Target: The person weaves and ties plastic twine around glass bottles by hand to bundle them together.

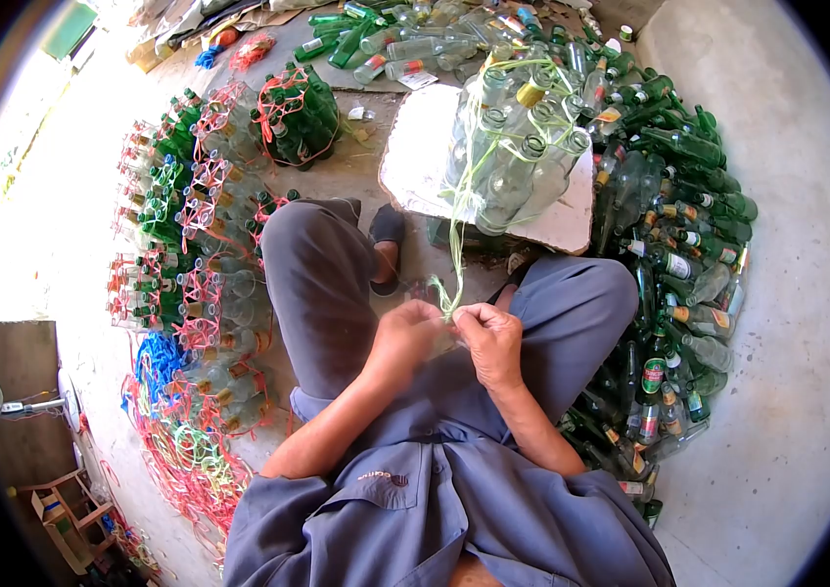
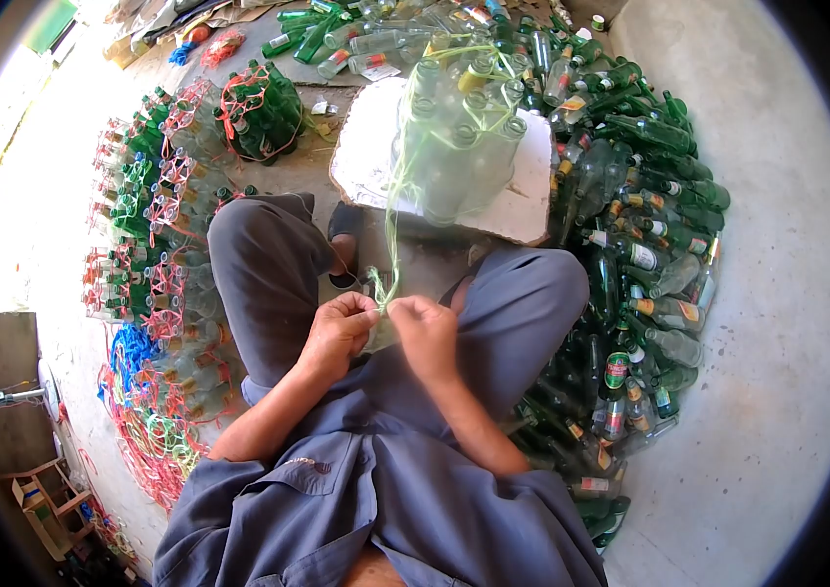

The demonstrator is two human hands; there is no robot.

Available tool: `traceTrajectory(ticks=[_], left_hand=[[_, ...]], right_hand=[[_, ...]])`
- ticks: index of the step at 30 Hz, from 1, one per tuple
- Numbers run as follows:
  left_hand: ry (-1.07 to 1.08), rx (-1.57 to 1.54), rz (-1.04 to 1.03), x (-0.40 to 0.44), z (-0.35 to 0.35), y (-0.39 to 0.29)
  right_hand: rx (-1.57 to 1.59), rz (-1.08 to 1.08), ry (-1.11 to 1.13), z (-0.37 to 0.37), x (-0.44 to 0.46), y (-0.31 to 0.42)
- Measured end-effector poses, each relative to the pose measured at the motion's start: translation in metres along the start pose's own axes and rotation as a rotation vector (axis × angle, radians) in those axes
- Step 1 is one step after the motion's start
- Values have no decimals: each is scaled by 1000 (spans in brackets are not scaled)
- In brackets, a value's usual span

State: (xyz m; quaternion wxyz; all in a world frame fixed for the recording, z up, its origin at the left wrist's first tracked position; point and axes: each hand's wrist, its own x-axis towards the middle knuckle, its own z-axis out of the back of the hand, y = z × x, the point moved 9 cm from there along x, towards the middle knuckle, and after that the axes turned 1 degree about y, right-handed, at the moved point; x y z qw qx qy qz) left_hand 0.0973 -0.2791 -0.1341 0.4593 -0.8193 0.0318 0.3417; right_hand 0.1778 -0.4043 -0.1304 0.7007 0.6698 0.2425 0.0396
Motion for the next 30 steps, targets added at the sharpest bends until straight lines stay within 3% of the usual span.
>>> traceTrajectory(ticks=[7, 10, 13, 16, 26, 30], left_hand=[[-10, -5, -43, 4, 8, 6], [-36, 42, -86, 4, 11, 5], [-47, 91, -145, 5, 15, 5], [-39, 113, -205, 8, 15, 5], [21, 163, -187, 2, 4, 2], [29, 48, -186, 1, 1, 2]], right_hand=[[69, -109, 35, -2, 1, -10], [67, -83, -12, 6, 3, -1], [-51, 79, -39, 12, 1, 21], [-103, 126, 54, 5, -3, 26], [-226, 139, 132, -8, -5, 24], [-33, 20, 80, -2, -1, 10]])
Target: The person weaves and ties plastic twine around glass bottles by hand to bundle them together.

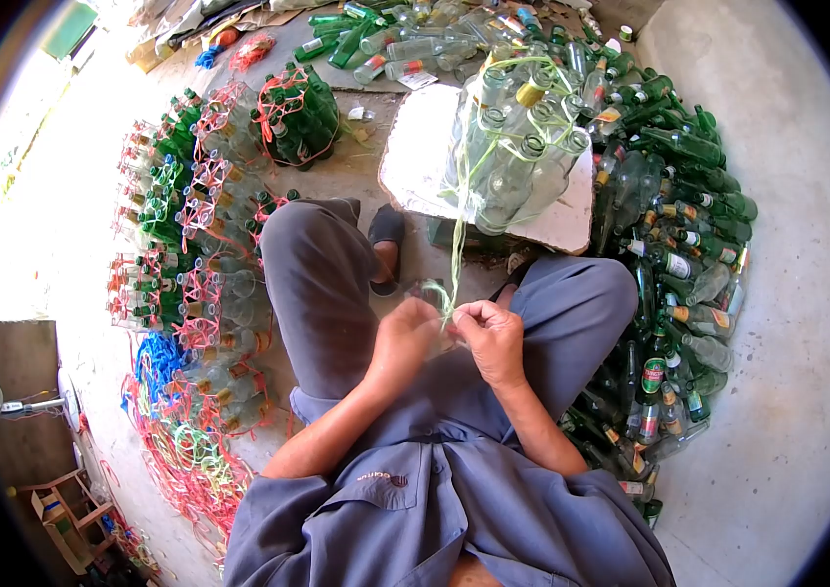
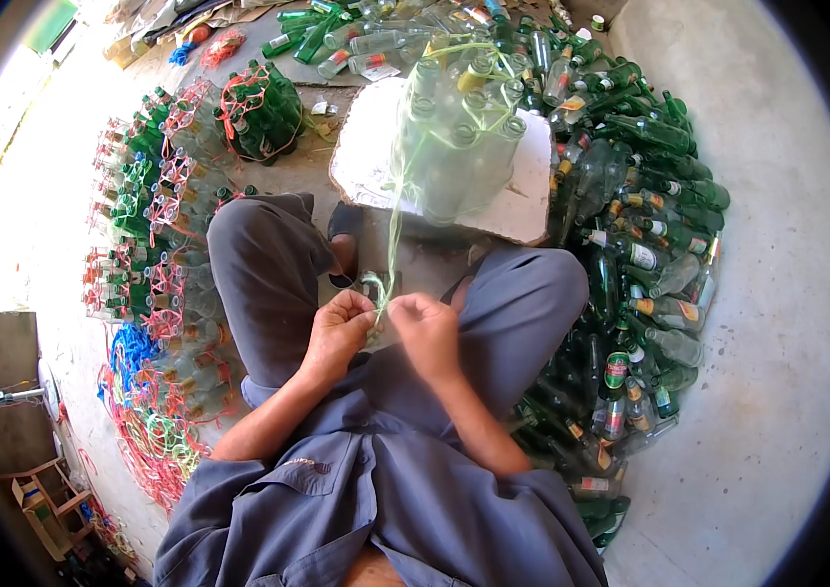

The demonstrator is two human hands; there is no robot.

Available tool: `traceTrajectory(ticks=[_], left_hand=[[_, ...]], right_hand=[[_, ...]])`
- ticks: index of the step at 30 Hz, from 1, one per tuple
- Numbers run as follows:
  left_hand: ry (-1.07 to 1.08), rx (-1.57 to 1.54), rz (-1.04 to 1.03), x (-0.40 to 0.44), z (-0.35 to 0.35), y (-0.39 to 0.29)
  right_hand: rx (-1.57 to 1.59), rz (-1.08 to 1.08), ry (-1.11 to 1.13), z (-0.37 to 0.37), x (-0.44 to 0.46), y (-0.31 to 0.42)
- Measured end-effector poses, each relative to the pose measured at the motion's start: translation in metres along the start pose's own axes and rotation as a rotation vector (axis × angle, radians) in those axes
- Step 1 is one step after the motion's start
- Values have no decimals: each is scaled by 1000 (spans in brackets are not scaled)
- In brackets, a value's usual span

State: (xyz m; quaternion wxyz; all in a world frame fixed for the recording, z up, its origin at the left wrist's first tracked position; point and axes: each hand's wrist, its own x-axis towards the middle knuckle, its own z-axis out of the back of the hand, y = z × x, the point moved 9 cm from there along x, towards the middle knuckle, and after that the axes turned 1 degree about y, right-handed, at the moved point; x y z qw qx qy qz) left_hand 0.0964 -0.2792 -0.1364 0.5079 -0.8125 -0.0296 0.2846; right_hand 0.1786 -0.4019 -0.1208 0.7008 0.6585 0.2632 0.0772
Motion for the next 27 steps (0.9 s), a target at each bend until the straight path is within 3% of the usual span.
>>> traceTrajectory(ticks=[5, 8, 20, 27], left_hand=[[-6, -72, 53, 0, -3, 0], [-15, -79, 84, -3, -6, -5], [-28, 140, -24, 1, 3, 3], [21, 148, -121, 1, -2, 0]], right_hand=[[316, -165, -17, -3, 2, -25], [309, -214, -1, -4, 2, -28], [13, 18, 150, -5, 4, -5], [-61, 36, 115, -4, 4, -2]])
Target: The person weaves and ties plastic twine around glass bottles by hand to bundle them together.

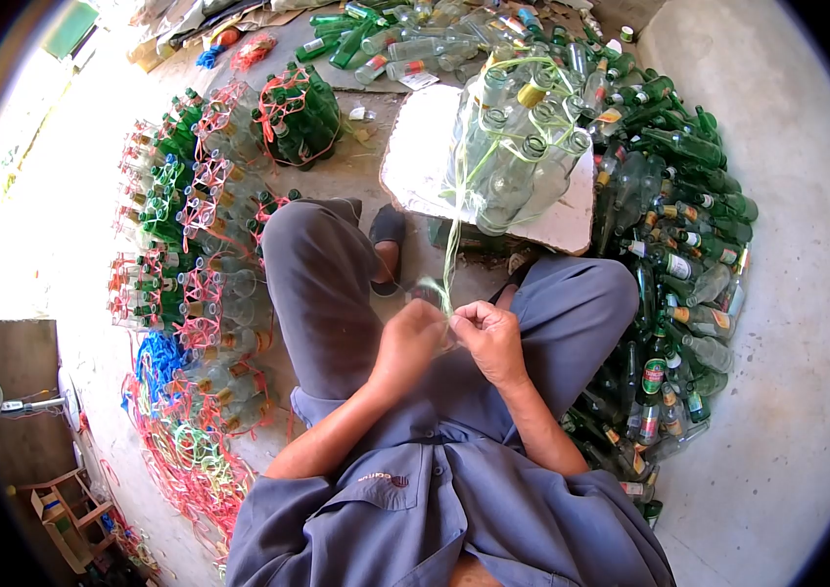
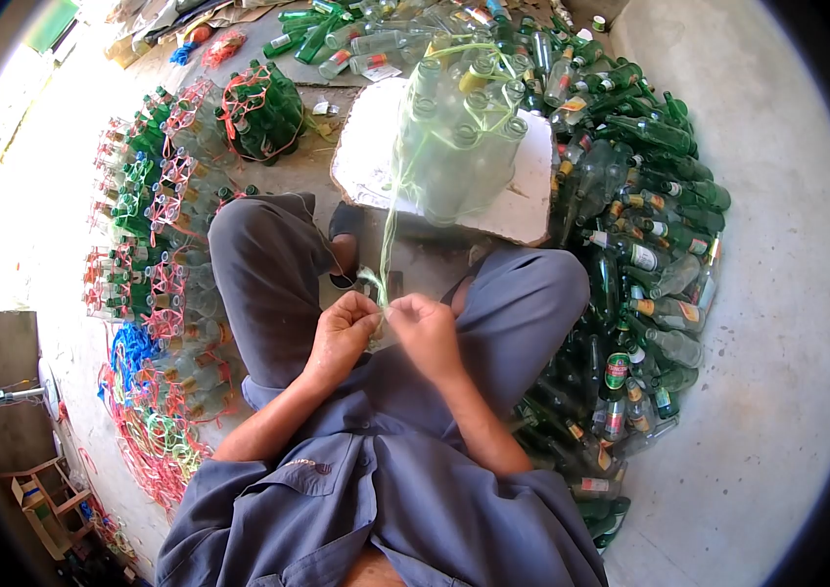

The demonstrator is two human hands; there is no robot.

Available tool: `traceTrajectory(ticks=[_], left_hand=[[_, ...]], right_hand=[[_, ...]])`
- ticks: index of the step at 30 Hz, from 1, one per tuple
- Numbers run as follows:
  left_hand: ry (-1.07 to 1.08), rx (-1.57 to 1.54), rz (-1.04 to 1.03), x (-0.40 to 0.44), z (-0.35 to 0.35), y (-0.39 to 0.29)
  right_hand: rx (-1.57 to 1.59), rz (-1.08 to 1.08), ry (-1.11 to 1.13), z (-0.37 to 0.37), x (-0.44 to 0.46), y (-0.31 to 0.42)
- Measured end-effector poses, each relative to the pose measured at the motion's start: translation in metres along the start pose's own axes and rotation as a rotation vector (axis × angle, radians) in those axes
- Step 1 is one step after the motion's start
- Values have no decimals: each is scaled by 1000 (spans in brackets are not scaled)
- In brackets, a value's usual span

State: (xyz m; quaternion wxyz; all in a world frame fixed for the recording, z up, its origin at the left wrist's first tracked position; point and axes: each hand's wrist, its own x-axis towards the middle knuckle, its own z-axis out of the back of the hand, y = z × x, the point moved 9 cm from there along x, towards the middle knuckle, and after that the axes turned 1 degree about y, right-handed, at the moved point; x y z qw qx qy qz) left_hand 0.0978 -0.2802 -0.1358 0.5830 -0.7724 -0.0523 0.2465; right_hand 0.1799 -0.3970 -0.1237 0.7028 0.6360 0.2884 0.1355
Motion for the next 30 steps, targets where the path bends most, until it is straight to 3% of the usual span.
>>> traceTrajectory(ticks=[5, 11, 17, 26, 30], left_hand=[[-46, -85, 67, 0, 4, 9], [-21, -246, 214, -4, -1, 7], [41, -413, 342, -6, -6, 13], [68, -497, 351, -7, -7, 15], [-10, -273, 253, -7, -6, -3]], right_hand=[[182, -164, -83, -1, -2, -15], [717, -348, -38, -15, -4, -37], [894, -425, -66, -21, -8, -39], [888, -382, 82, -24, -7, -39], [842, -363, 96, -25, -6, -43]])
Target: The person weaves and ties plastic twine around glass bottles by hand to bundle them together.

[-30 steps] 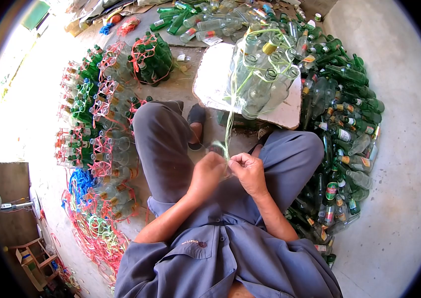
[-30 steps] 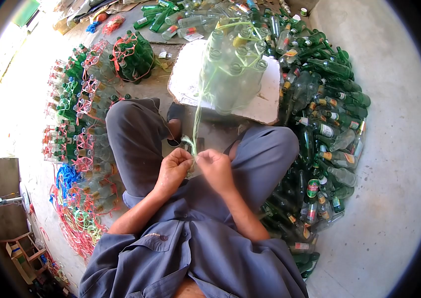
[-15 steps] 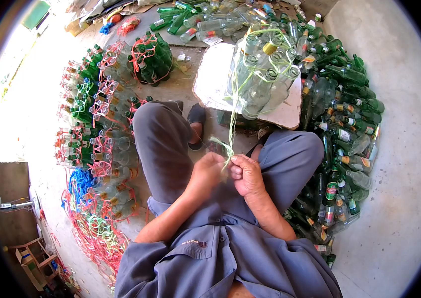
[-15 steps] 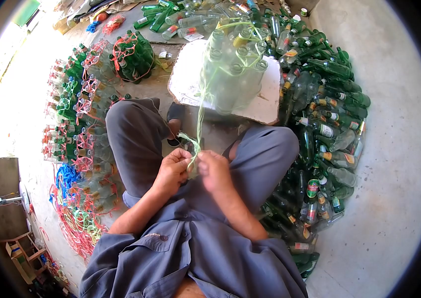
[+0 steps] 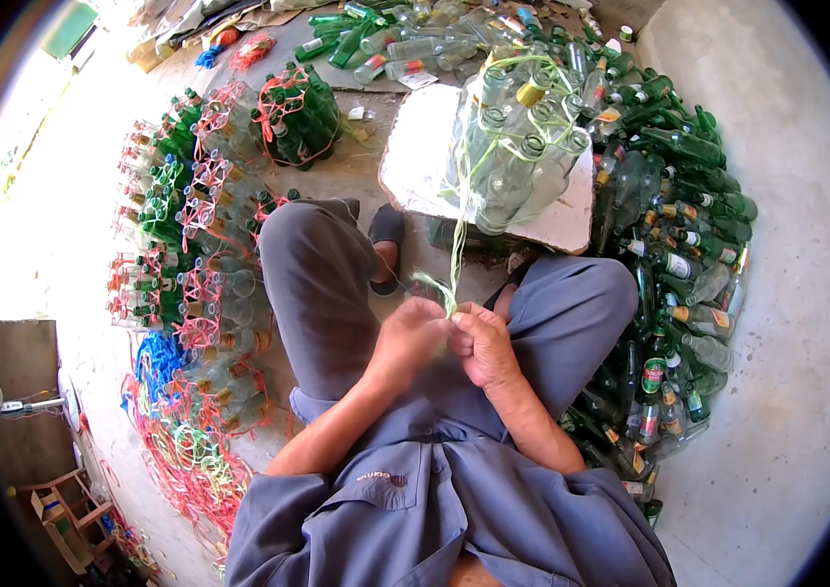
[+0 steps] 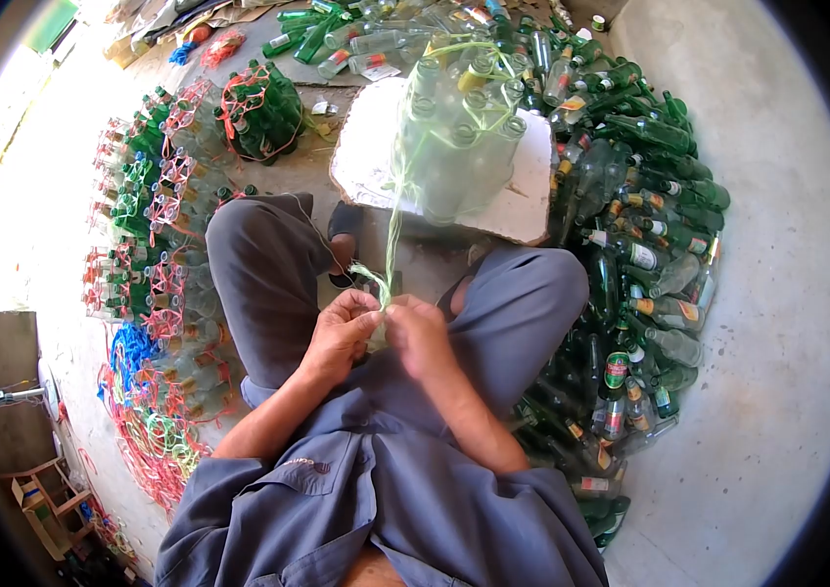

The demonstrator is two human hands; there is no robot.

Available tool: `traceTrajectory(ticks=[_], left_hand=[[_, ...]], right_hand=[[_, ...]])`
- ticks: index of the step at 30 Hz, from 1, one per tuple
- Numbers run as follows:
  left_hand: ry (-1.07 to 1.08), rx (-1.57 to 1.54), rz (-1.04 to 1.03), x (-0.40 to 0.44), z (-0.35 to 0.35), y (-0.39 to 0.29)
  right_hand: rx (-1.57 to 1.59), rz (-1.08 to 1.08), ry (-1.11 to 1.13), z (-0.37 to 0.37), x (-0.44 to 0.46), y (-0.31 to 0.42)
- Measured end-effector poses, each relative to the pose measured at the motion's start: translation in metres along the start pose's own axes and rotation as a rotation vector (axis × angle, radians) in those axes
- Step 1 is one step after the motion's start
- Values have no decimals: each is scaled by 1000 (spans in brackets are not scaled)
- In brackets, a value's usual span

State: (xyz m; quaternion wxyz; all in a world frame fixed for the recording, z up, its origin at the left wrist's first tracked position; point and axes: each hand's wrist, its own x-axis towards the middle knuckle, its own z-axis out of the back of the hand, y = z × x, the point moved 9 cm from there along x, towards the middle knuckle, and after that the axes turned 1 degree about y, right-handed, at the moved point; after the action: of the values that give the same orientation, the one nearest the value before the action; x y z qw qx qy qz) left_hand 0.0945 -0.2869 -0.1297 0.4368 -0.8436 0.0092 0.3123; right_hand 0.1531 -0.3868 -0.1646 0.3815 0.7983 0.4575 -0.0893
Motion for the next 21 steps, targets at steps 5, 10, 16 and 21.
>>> traceTrajectory(ticks=[5, 10, 16, 21], left_hand=[[-64, 19, -22, 2, 4, -1], [-120, 67, -24, 3, 5, -5], [-132, 57, -34, 2, 4, -8], [-100, 152, -42, 2, 8, -12]], right_hand=[[-60, 88, -43, -6, -1, 2], [-42, 133, -78, -7, -3, 5], [-36, 134, -75, -9, -4, 5], [-214, 199, -70, -8, -9, 11]])
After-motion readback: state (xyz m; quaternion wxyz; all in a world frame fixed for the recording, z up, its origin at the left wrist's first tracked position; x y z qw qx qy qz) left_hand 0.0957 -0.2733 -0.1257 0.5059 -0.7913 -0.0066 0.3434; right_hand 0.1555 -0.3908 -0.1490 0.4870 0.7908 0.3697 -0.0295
